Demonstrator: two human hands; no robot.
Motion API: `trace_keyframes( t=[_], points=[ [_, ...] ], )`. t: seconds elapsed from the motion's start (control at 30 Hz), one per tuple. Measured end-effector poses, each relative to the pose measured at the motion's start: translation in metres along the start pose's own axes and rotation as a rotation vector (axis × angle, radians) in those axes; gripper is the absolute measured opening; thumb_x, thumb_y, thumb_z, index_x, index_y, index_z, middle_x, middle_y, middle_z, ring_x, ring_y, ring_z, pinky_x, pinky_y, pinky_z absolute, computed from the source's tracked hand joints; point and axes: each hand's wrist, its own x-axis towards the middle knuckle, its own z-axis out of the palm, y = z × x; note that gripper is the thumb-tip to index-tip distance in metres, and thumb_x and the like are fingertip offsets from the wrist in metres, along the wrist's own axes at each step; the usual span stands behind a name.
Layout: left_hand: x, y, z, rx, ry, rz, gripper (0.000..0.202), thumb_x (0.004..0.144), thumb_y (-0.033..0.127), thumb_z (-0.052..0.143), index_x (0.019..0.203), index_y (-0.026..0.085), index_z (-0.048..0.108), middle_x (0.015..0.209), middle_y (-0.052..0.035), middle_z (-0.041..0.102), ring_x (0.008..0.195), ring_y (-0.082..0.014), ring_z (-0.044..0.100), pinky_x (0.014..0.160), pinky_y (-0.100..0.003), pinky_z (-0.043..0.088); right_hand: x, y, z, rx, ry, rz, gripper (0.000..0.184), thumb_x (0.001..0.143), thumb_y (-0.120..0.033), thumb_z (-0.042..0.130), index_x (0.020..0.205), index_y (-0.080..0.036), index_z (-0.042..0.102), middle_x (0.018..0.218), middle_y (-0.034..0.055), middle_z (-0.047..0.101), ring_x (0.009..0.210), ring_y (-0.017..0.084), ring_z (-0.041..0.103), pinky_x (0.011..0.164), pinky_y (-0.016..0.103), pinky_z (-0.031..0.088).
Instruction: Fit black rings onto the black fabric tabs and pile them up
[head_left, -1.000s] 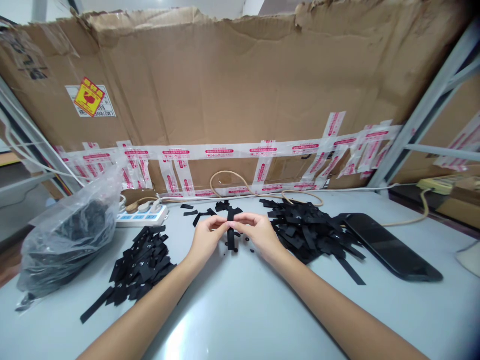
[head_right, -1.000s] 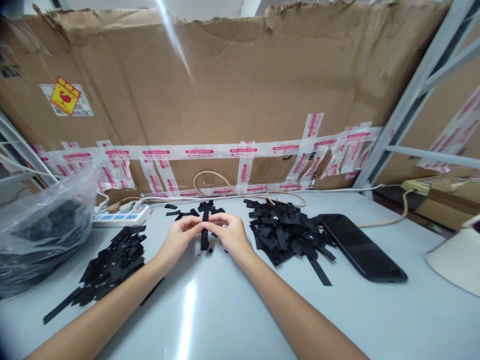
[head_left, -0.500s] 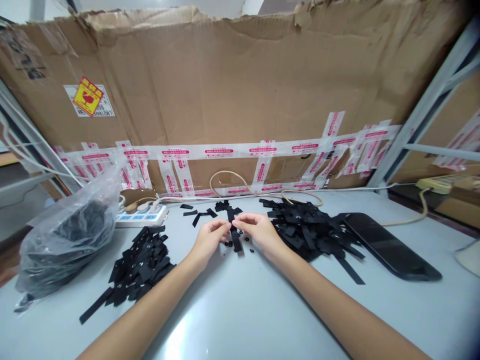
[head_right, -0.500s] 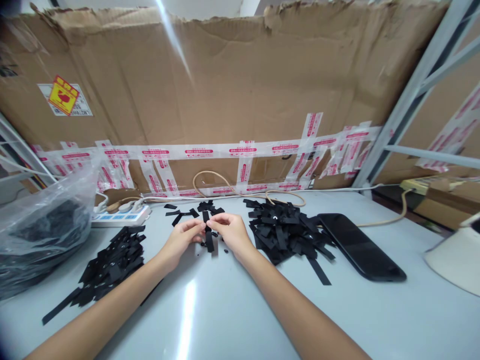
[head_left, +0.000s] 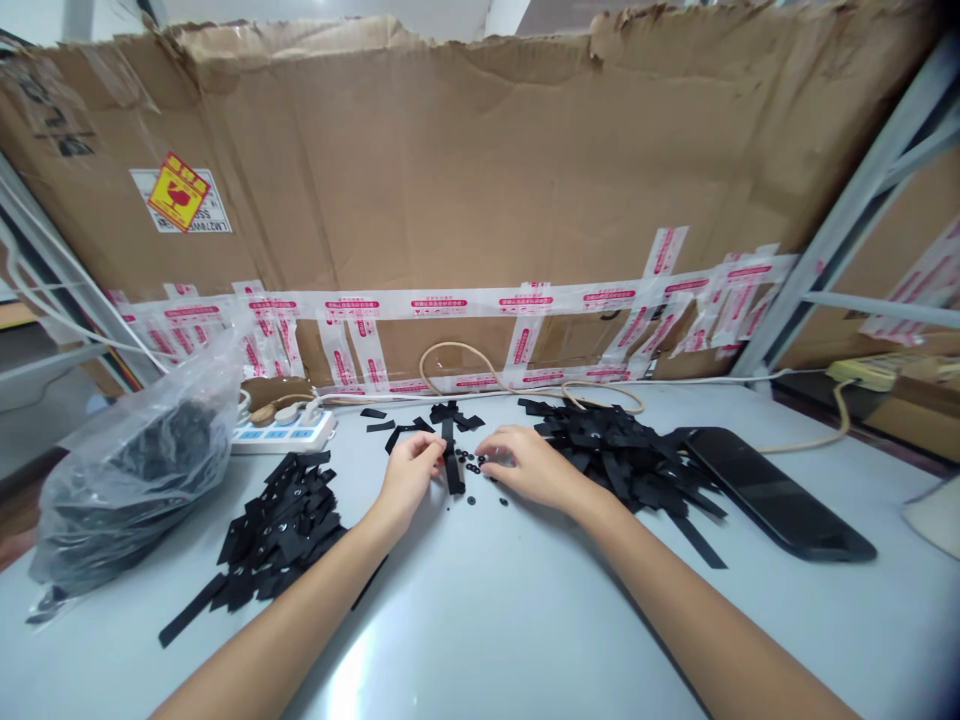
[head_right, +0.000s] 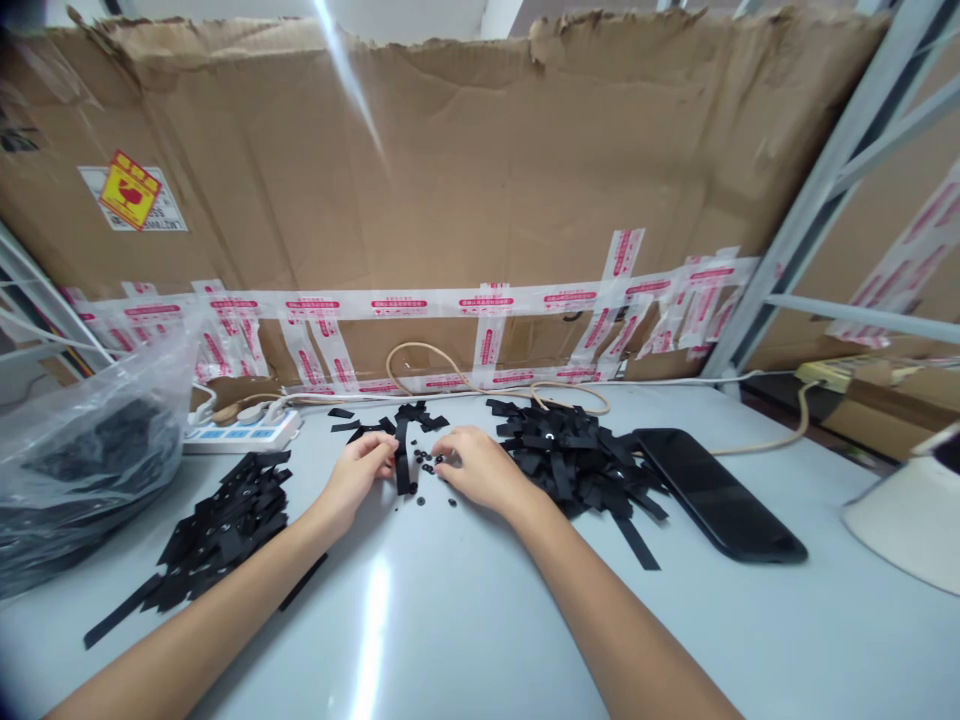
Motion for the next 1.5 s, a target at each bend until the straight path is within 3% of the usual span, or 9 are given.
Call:
trace_keyframes(
  t=[0.1,0.4,0.6,1.03,1.33,1.4,1.5],
  points=[
    [-0.001,0.0,0.0,0.004,-0.006,-0.017,0.009,0.058,0.023,0.058,0.06,0.014,0.057,0.053,0.0034,0.05,0.051,-0.008,0.047,0.05,-0.019,0.036,0.001,-0.005,0.008,0.007,-0.005,-0.034,0.018,0.076,-0.018,0.057,0.09,-0.02,0.068,0.086,0.0053,0.062,0.083,0.017,0.055,0.073,0.027,0.041],
    [0.0,-0.002,0.0,0.03,-0.05,-0.033,0.012,0.058,0.025,0.057,0.06,0.014,0.055,0.053,0.002,0.052,0.05,-0.0081,0.048,0.05,-0.02,0.038,0.005,-0.009,0.018,-0.054,0.025,-0.085,0.017,0.076,-0.01,0.05,0.075,-0.017,0.066,0.075,0.0047,0.06,0.074,0.015,0.054,0.07,0.026,0.04],
    [0.001,-0.004,-0.001,0.046,-0.064,-0.018,0.012,0.058,0.025,0.058,0.059,0.014,0.056,0.054,0.0013,0.054,0.05,-0.0084,0.049,0.05,-0.02,0.039,0.006,-0.007,0.021,-0.042,0.043,-0.048,0.018,0.068,-0.007,0.049,0.07,-0.017,0.064,0.07,0.0034,0.061,0.065,0.014,0.052,0.063,0.024,0.039],
    [0.003,-0.005,0.0,0.073,-0.074,-0.011,0.012,0.058,0.026,0.057,0.058,0.015,0.055,0.051,0.0025,0.053,0.047,-0.0078,0.047,0.05,-0.021,0.038,0.006,-0.016,0.027,-0.281,0.051,-0.119,0.023,0.071,-0.003,0.043,0.077,-0.017,0.061,0.075,0.0065,0.059,0.079,0.018,0.052,0.07,0.025,0.038],
    [0.003,-0.006,-0.001,0.082,-0.065,-0.024,0.009,0.059,0.023,0.058,0.059,0.014,0.057,0.05,0.0023,0.053,0.046,-0.0082,0.048,0.05,-0.021,0.039,0.007,-0.006,0.02,-0.108,0.084,-0.078,0.026,0.068,0.0,0.042,0.074,-0.017,0.061,0.071,0.0039,0.06,0.066,0.014,0.053,0.064,0.024,0.039],
    [0.003,-0.006,-0.001,0.084,-0.07,-0.02,0.009,0.06,0.023,0.058,0.06,0.014,0.058,0.051,0.0022,0.054,0.046,-0.0081,0.048,0.05,-0.02,0.039,0.008,-0.007,0.02,-0.018,0.132,-0.071,0.026,0.065,0.0,0.043,0.072,-0.017,0.061,0.069,0.0031,0.061,0.065,0.014,0.054,0.063,0.024,0.04],
    [0.004,-0.008,-0.001,0.098,-0.072,-0.013,0.011,0.06,0.025,0.059,0.06,0.014,0.058,0.051,0.002,0.054,0.046,-0.0082,0.048,0.05,-0.021,0.039,0.009,-0.013,0.022,0.286,0.296,-0.03,0.022,0.067,-0.006,0.046,0.074,-0.018,0.063,0.072,0.0033,0.065,0.066,0.015,0.058,0.065,0.026,0.045]
  ],
)
